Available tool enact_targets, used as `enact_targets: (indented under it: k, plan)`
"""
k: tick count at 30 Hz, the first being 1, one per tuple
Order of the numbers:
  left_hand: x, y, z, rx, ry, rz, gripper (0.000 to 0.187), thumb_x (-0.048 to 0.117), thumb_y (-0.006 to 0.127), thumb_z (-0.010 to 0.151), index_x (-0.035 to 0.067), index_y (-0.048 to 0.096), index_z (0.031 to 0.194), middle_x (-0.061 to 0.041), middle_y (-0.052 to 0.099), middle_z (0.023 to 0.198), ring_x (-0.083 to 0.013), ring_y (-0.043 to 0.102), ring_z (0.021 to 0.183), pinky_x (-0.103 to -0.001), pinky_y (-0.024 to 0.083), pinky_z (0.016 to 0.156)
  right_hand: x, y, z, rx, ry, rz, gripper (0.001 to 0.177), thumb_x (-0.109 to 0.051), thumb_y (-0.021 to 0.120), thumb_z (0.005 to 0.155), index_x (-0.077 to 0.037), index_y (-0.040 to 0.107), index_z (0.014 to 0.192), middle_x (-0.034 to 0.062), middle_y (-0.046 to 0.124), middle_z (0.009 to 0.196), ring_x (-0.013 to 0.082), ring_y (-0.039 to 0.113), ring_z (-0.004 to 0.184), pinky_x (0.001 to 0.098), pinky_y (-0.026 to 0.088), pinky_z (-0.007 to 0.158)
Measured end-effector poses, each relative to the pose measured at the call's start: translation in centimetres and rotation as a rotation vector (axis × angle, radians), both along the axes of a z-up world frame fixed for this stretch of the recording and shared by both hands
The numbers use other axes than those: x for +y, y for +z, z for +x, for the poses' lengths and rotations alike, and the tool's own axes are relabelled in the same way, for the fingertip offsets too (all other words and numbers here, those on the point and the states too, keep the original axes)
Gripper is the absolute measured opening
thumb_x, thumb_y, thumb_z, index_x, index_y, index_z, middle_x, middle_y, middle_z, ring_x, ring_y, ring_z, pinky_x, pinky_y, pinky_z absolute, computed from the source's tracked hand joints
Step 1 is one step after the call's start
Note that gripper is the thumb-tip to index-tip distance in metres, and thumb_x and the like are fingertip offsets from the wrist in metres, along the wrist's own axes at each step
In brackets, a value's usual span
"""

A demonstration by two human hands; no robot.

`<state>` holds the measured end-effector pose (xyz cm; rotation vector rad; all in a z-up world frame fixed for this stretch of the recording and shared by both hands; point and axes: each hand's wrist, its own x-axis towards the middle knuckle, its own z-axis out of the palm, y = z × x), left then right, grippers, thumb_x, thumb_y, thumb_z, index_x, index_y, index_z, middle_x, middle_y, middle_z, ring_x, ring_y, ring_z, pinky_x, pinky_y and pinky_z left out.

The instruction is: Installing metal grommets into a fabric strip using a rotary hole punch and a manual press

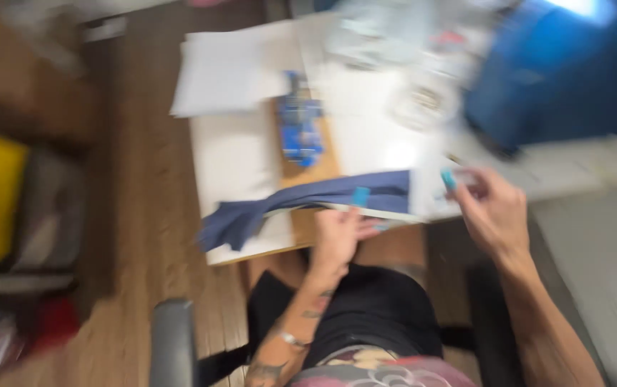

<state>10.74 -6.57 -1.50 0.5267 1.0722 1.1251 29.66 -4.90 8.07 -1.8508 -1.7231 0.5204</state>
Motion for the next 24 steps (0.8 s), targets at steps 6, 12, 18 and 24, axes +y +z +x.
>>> enact_targets:
  k: [6,12,18,24]
  plan:
    - [-0.3,4.9,0.1,0.123,0.102,0.03,0.034,0.018,0.058,0.081,0.002,0.039,0.057,-0.012,0.049,0.06,-0.0314,0.069,0.074,-0.032,0.059,0.064,-0.4,1.4,9.8,0.038,-0.339,0.416,0.007,-0.01,0.062,0.092,-0.003,0.061,0.089,0.0053,0.063,0.071,0.01,0.062,0.064,0.0211,0.047,0.062]
    - [-0.3,4.2,0.3,0.136,0.168,0.061,0.038,0.017,0.06,0.079,0.006,0.035,0.052,-0.008,0.047,0.057,-0.0332,0.069,0.074,-0.035,0.06,0.064,-2.8,2.0,12.3,-0.034,-0.448,0.384,0.004,-0.006,0.062,0.089,-0.003,0.064,0.088,0.0033,0.062,0.07,0.0098,0.062,0.066,0.0202,0.048,0.064]
    - [-0.4,4.4,0.0,0.126,0.133,0.043,0.038,0.023,0.055,0.082,0.007,0.034,0.054,-0.012,0.053,0.06,-0.0324,0.069,0.076,-0.033,0.06,0.067,-0.6,-1.1,10.3,-0.222,-0.344,0.171,0.013,-0.015,0.061,0.086,-0.005,0.067,0.092,0.0054,0.066,0.08,0.0159,0.06,0.07,0.0282,0.047,0.068]
    - [-0.5,4.8,-0.3,0.032,0.101,0.065,0.044,0.022,0.05,0.085,-0.022,0.05,0.091,-0.036,0.055,0.096,-0.0408,0.056,0.092,-0.043,0.051,0.076,5.7,-1.4,6.8,-0.389,-0.3,0.072,0.065,-0.046,0.067,0.073,0.012,0.052,0.099,0.0315,0.057,0.088,0.0453,0.057,0.087,0.0532,0.047,0.072]
